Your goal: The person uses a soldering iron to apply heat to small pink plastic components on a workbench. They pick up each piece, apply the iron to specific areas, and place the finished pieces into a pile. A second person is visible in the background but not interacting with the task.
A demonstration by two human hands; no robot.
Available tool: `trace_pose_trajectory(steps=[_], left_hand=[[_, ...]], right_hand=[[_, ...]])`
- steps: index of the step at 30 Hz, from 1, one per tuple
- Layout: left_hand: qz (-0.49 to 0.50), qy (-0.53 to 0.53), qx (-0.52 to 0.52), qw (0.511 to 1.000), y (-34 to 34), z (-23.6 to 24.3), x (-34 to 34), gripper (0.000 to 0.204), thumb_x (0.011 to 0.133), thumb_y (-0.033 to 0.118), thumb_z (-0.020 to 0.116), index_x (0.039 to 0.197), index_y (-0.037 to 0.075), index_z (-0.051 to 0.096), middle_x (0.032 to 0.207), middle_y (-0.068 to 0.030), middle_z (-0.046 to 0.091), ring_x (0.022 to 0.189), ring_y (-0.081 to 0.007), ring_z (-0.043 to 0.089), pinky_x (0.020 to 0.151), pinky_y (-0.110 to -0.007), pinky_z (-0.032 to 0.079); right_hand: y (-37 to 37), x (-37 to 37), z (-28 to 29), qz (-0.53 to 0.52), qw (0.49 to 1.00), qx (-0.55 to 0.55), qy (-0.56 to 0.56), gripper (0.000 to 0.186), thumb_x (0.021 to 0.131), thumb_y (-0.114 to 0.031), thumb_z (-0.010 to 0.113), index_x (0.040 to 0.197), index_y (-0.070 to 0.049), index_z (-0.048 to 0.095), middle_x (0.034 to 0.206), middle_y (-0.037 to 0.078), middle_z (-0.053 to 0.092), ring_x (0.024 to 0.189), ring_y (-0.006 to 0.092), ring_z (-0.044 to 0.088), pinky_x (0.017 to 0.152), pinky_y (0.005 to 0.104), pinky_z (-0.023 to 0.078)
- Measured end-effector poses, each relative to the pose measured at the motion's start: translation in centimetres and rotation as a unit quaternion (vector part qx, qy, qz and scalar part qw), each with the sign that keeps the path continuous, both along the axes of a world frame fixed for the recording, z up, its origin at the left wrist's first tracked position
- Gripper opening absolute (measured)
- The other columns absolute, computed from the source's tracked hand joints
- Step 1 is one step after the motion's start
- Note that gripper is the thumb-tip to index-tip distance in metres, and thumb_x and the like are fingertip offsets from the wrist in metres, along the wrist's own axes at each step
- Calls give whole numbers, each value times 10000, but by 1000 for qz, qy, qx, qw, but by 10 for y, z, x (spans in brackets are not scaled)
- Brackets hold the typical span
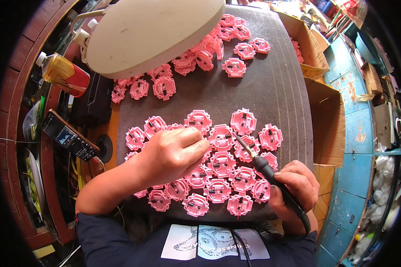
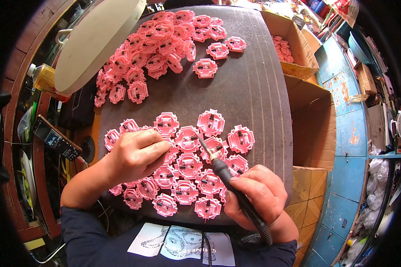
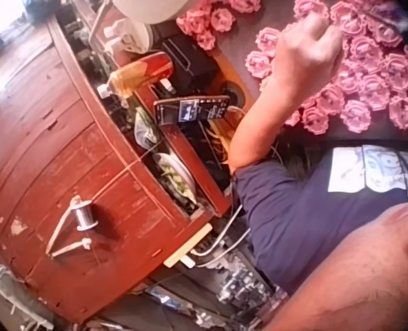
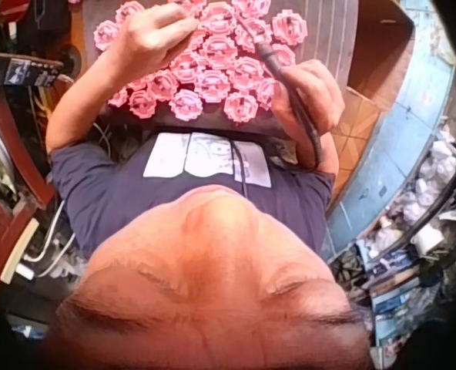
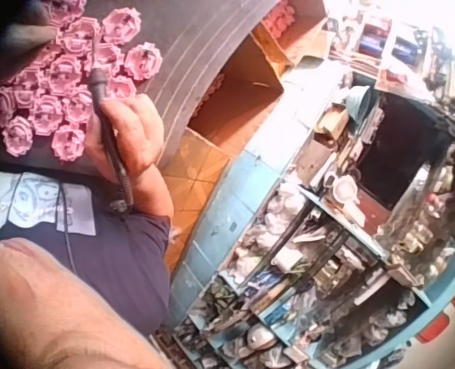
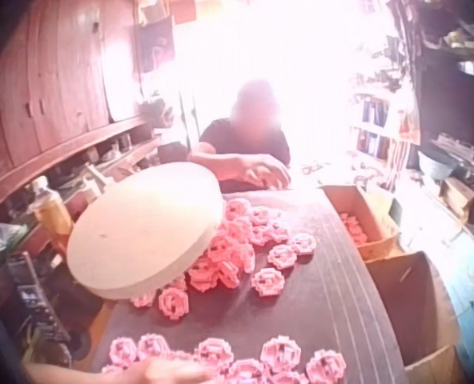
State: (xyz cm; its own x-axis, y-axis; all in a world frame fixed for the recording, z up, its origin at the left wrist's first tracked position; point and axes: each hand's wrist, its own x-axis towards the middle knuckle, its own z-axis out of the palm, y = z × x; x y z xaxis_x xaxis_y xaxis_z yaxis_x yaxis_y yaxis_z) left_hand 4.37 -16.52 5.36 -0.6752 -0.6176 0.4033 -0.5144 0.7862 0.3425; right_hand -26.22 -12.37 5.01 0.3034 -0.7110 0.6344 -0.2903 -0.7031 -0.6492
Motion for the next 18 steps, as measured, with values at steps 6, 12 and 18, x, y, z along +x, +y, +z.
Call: trace_pose_trajectory(steps=[6,12,18], left_hand=[[-2,-21,5,1000,5,0,3,229,779,5,795,993,-4,712,880,-94,669,698,-259,680,585,-379,545],[-13,-49,8,999,8,-6,1,270,778,44,803,1027,3,705,881,-85,669,713,-261,688,590,-380,552],[-8,-56,11,998,7,-7,0,234,794,46,798,1004,8,702,874,-83,670,713,-265,690,590,-382,553]], right_hand=[[2,6,1,11,1000,-3,5,315,695,62,738,1001,19,676,745,131,627,563,250,608,497,346,481],[3,5,-1,9,1000,-7,12,305,676,63,740,972,20,678,726,134,617,544,252,601,486,350,478],[1,6,-4,11,1000,-13,11,290,693,57,754,970,24,677,722,133,615,544,253,603,488,351,480]])
